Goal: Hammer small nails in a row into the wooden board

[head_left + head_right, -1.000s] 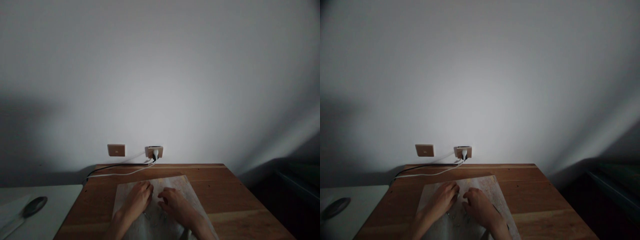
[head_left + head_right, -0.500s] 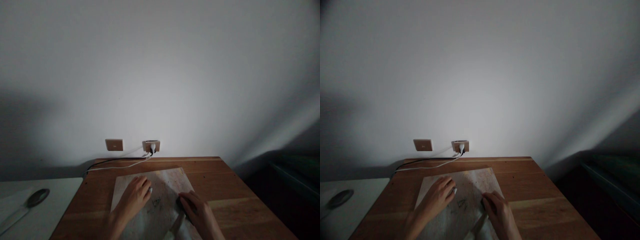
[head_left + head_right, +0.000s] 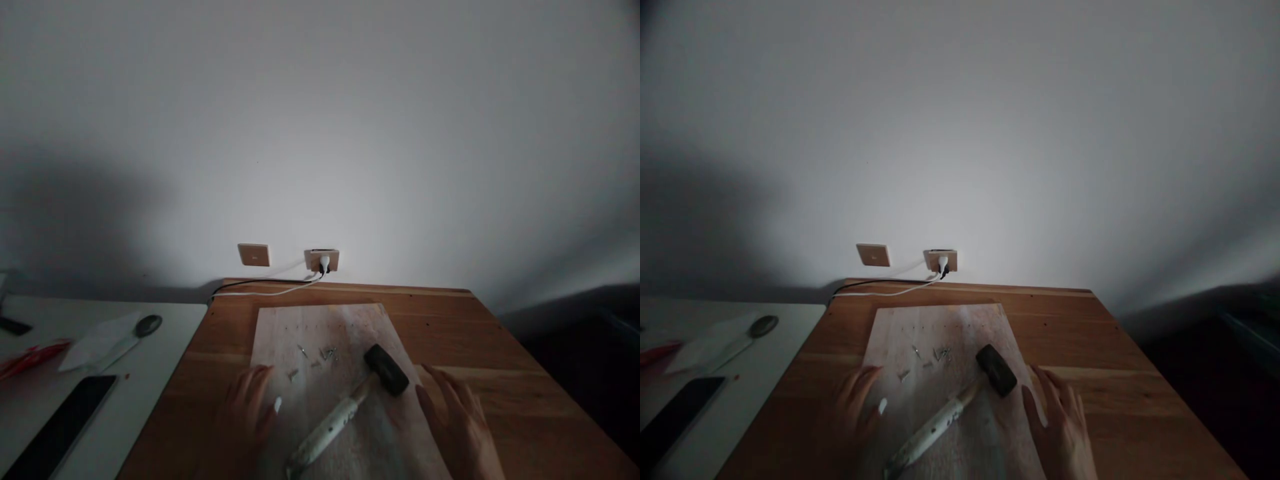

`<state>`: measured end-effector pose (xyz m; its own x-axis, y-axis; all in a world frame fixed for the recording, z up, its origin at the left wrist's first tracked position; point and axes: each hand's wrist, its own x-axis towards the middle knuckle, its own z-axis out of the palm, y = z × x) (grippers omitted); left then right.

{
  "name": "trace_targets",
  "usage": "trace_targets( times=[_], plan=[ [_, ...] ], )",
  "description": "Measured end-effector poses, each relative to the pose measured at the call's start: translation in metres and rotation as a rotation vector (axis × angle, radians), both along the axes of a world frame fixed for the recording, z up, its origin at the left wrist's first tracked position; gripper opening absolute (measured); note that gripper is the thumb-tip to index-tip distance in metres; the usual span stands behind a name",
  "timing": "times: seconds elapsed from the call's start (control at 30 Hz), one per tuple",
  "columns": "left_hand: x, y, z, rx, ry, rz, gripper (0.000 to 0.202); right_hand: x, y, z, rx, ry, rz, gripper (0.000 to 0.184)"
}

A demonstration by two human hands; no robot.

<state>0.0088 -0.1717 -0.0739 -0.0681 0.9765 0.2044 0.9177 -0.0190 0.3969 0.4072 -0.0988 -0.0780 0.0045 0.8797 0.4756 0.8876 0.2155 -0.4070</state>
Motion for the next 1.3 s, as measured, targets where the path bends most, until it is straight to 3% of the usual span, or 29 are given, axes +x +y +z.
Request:
trace_targets(
  times=[0.03,0.1,0.2,0.27,0.4,0.5,0.6,0.8,0.97,1.3],
  plan=[
    [-0.006,-0.011,-0.009,0.005,0.001,0.094,0.045,0.011,-0.003,-0.01,0.006,-0.055,-0.019,0.048],
    [-0.013,-0.03,-0.022,0.012,-0.057,0.201,0.046,0.029,-0.009,-0.031,-0.022,-0.131,0.094,0.043],
    [-0.01,-0.047,-0.025,-0.015,-0.229,0.261,0.047,0.038,-0.016,-0.048,-0.047,-0.142,0.193,0.039],
    [-0.005,-0.049,-0.017,-0.044,-0.359,0.328,0.049,0.032,-0.019,-0.043,-0.065,-0.122,0.182,0.038],
    [-0.009,-0.041,0.009,-0.093,-0.544,0.489,0.056,0.003,-0.025,-0.016,-0.15,-0.017,0.151,0.045],
    [-0.031,-0.039,0.026,-0.095,-0.535,0.558,0.055,-0.028,-0.034,-0.004,-0.245,0.101,0.161,0.044],
    [-0.061,-0.043,0.038,-0.109,-0.472,0.629,0.046,-0.064,-0.047,-0.005,-0.288,0.161,0.187,0.044],
    [-0.116,-0.049,0.048,-0.094,-0.358,0.771,0.039,-0.12,-0.063,-0.006,-0.347,0.342,0.302,0.044],
    [-0.13,-0.046,0.05,-0.147,-0.405,0.74,0.039,-0.124,-0.066,0.004,-0.506,0.429,0.224,0.046],
    [-0.128,-0.055,0.052,-0.128,-0.433,0.76,0.038,-0.128,-0.073,0.004,-0.395,0.422,0.213,0.044]
  ],
)
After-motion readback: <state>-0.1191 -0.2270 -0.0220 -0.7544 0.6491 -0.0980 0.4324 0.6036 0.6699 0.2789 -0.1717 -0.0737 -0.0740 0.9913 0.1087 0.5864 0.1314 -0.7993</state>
